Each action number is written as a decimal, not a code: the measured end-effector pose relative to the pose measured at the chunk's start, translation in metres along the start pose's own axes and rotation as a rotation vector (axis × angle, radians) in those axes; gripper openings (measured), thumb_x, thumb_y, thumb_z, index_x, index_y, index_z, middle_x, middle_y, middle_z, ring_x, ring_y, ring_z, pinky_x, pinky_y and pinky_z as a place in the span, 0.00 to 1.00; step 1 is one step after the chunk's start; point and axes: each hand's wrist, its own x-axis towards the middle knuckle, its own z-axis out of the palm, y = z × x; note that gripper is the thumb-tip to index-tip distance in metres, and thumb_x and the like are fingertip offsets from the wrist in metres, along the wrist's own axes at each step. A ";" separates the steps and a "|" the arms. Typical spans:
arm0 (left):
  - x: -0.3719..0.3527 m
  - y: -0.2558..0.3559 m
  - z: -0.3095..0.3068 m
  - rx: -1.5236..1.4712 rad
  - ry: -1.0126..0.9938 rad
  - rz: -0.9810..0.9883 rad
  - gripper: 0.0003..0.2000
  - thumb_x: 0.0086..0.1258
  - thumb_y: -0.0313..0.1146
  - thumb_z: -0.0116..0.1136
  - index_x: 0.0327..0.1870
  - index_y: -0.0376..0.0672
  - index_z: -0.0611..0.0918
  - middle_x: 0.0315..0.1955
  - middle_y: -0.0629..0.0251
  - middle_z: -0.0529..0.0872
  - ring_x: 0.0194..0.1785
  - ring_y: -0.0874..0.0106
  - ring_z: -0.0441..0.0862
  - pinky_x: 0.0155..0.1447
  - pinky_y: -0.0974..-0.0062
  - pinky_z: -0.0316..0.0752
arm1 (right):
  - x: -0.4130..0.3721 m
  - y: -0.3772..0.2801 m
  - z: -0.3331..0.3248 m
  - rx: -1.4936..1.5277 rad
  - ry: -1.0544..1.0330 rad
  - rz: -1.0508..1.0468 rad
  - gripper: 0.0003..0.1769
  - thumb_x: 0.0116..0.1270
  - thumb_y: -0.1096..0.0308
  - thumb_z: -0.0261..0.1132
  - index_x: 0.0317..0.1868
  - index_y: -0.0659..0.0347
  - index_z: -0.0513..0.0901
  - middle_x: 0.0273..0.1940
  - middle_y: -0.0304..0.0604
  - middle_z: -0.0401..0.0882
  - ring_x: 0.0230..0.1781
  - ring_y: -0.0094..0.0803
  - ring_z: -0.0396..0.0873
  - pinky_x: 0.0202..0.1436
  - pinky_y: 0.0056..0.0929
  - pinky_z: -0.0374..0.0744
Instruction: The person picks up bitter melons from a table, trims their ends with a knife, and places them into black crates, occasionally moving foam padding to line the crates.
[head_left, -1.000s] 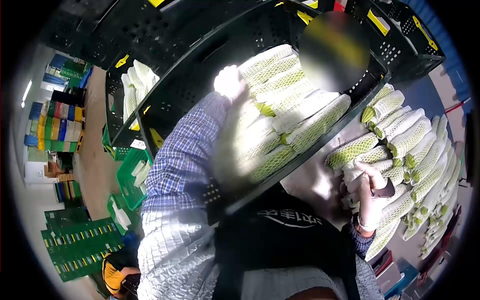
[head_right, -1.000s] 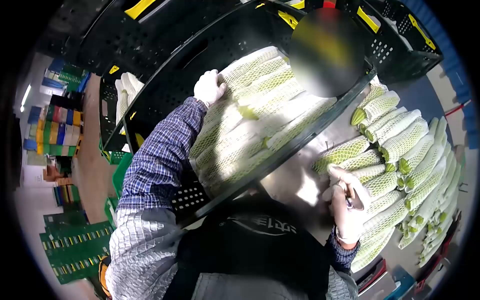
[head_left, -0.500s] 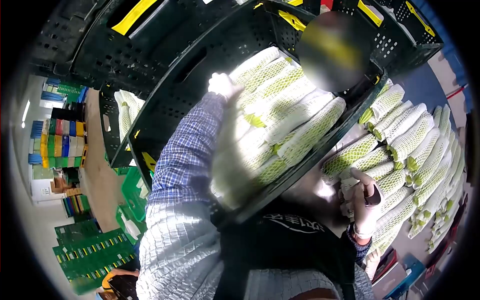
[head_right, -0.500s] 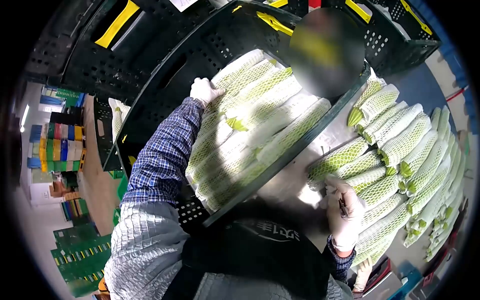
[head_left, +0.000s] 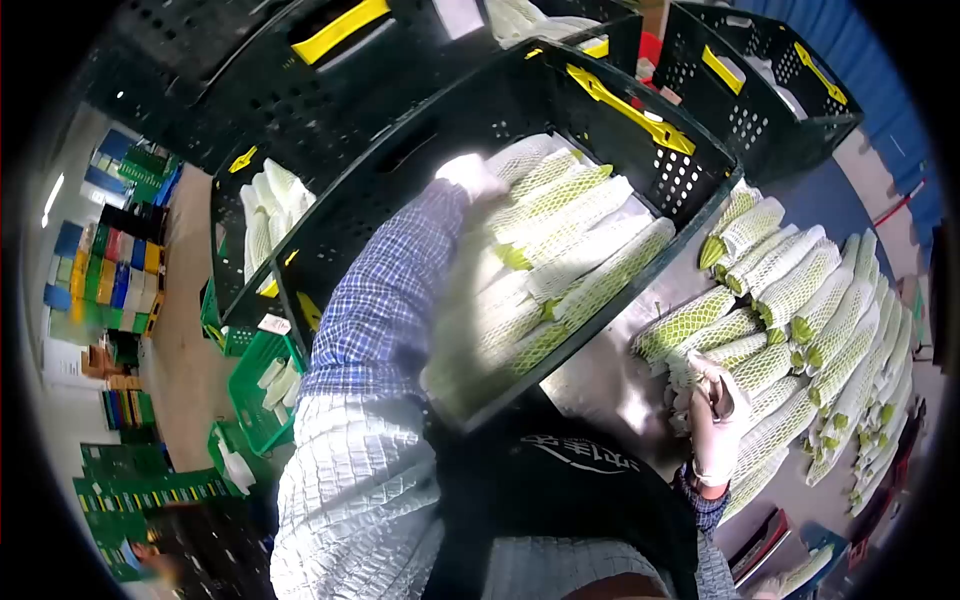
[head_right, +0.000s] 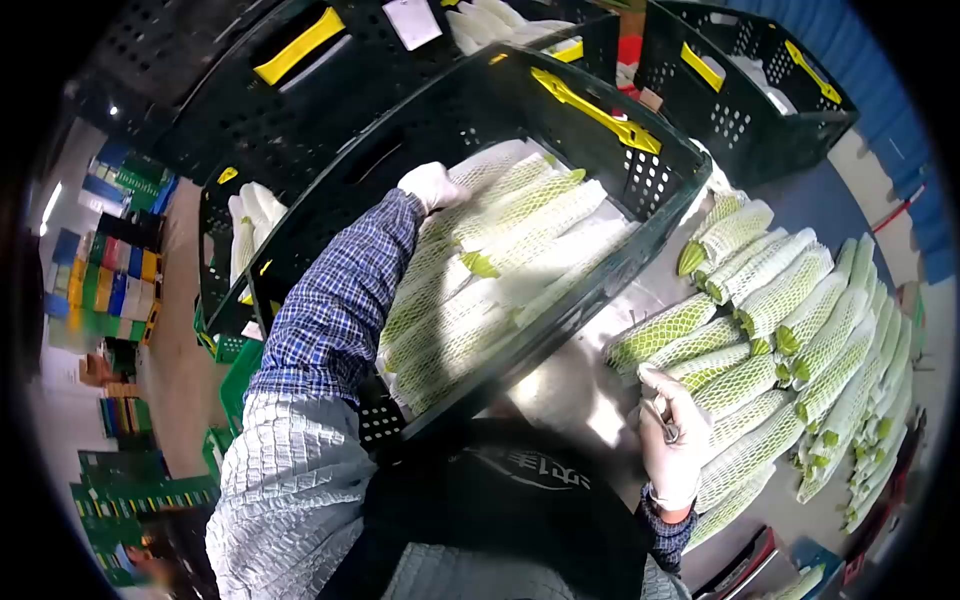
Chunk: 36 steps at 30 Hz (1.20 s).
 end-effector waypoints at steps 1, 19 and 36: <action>0.004 -0.004 -0.003 -0.046 0.010 0.022 0.26 0.54 0.53 0.68 0.44 0.37 0.88 0.40 0.50 0.89 0.43 0.60 0.88 0.48 0.68 0.80 | -0.006 0.003 -0.001 0.019 0.009 0.002 0.24 0.56 0.87 0.59 0.53 0.63 0.84 0.27 0.32 0.77 0.24 0.15 0.67 0.33 0.16 0.70; -0.302 -0.042 -0.076 -1.394 -0.133 0.826 0.55 0.46 0.32 0.80 0.77 0.42 0.57 0.69 0.58 0.71 0.72 0.64 0.66 0.75 0.56 0.63 | -0.028 -0.048 0.029 0.268 -0.341 -0.094 0.24 0.59 0.89 0.54 0.55 0.67 0.82 0.29 0.37 0.80 0.25 0.18 0.75 0.31 0.16 0.72; -0.284 -0.044 -0.062 -2.523 0.108 0.449 0.25 0.63 0.44 0.60 0.54 0.34 0.73 0.51 0.45 0.79 0.60 0.49 0.77 0.66 0.50 0.73 | 0.000 -0.115 0.103 0.078 -0.159 -0.734 0.25 0.59 0.84 0.59 0.57 0.61 0.82 0.32 0.42 0.82 0.27 0.22 0.76 0.36 0.19 0.75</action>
